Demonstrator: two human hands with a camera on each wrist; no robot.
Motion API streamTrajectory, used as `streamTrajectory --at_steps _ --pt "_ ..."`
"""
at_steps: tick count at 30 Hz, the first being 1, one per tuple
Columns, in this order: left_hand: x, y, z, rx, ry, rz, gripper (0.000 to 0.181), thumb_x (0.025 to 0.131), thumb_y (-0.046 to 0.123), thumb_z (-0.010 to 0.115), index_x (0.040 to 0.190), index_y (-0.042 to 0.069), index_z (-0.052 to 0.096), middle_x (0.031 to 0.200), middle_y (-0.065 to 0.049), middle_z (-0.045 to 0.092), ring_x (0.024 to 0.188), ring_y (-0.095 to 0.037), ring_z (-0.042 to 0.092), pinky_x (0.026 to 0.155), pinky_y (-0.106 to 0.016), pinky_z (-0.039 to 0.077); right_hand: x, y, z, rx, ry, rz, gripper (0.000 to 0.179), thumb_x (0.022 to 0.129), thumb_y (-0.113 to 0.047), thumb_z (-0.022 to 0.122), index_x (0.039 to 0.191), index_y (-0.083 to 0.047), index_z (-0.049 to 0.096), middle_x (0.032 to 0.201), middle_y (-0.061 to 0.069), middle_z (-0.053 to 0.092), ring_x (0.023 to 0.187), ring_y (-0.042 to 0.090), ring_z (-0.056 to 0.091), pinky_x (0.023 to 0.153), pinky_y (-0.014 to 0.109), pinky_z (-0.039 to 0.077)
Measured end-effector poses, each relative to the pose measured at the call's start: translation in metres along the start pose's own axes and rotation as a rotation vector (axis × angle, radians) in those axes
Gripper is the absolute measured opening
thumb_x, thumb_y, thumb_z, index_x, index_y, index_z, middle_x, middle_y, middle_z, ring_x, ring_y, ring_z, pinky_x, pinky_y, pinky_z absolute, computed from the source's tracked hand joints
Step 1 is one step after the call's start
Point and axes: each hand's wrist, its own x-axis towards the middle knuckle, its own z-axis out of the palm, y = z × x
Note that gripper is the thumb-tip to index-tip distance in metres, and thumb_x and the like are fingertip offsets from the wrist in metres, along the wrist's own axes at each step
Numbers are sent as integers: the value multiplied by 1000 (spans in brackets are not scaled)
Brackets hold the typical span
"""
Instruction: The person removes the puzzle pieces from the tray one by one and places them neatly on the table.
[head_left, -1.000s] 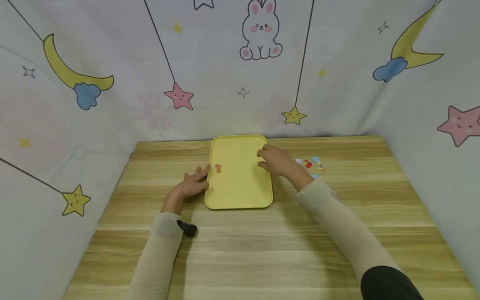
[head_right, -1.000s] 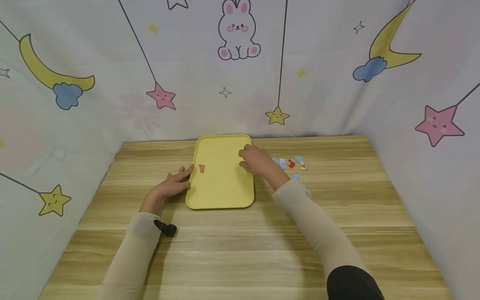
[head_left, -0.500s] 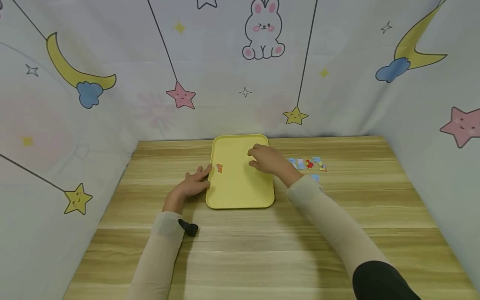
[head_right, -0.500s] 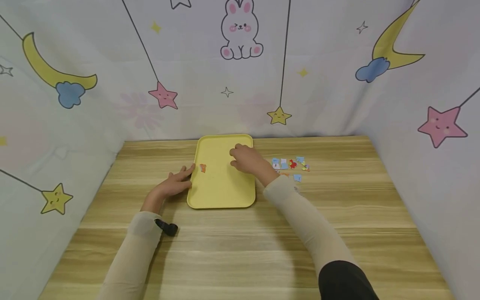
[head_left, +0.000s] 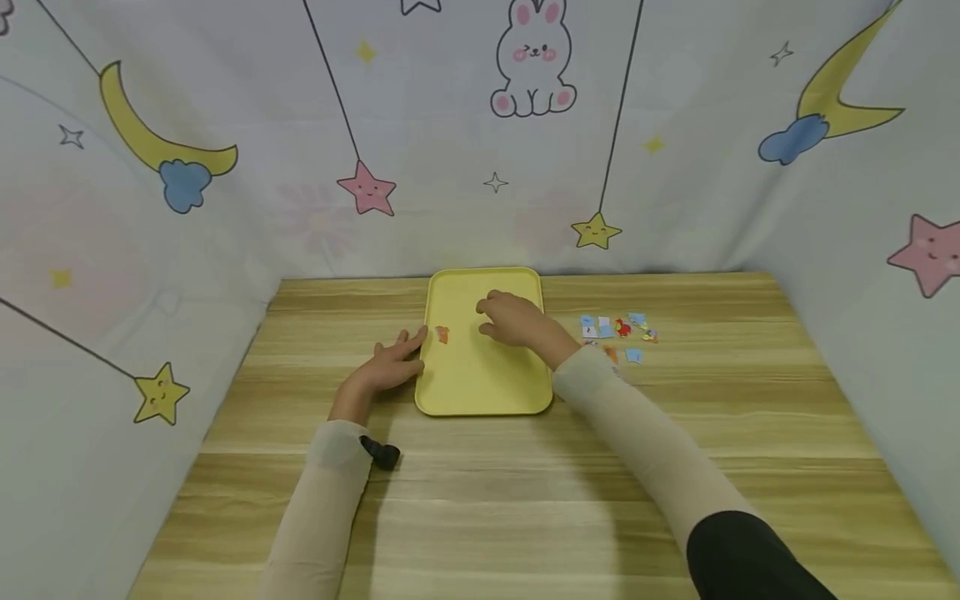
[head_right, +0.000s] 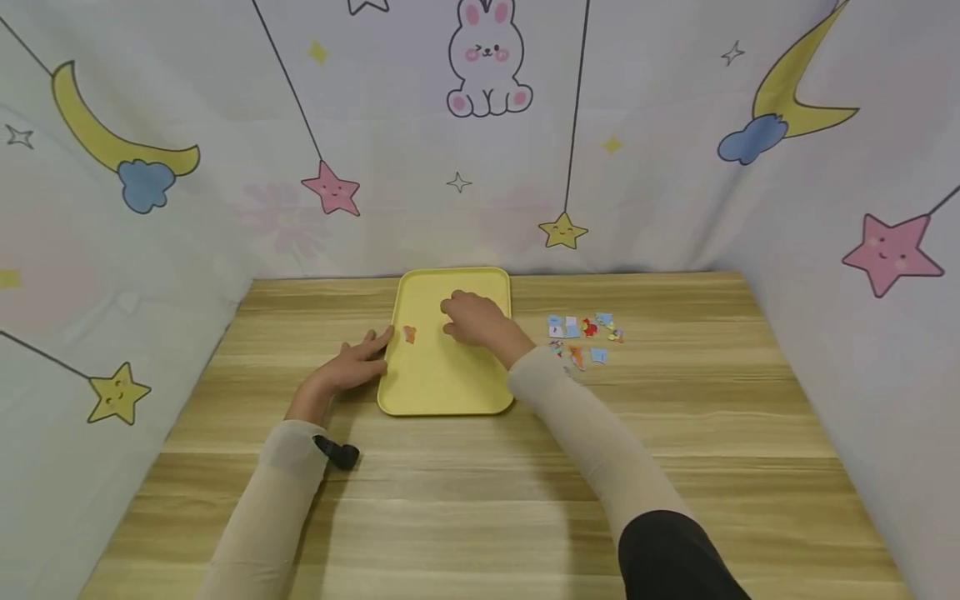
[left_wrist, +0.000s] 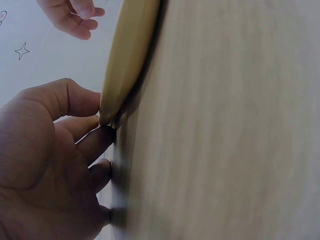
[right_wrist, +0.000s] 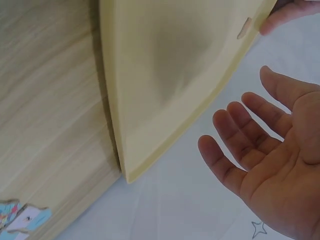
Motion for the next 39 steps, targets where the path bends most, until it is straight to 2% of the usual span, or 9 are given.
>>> streamTrajectory --at_steps 13,28,31,39 --pt "2 1 2 15 0 -11 76 102 23 49 170 12 15 175 -19 9 162 -35 -8 120 -62 -24 23 -16 17 3 -30 30 49 108 -28 62 150 -4 57 142 14 59 123 28 62 99 40 54" --pt "2 -2 1 27 12 -13 77 102 23 49 170 13 16 174 -19 11 162 -37 -6 120 -63 -23 46 -34 22 31 -44 -7 53 109 -35 60 150 -2 56 139 15 60 124 29 61 105 41 52" --pt "2 -1 1 29 9 -5 77 101 23 49 170 12 16 174 -18 12 162 -36 -6 120 -63 -23 50 -37 24 31 -53 -3 47 111 -34 56 145 -3 59 134 13 61 118 27 62 101 41 53" --pt "2 -2 1 42 11 1 75 103 22 47 170 11 16 174 -20 12 162 -36 -5 121 -63 -22 57 -45 30 1 -40 7 27 111 -26 54 121 -6 68 115 8 61 92 21 57 79 34 52"
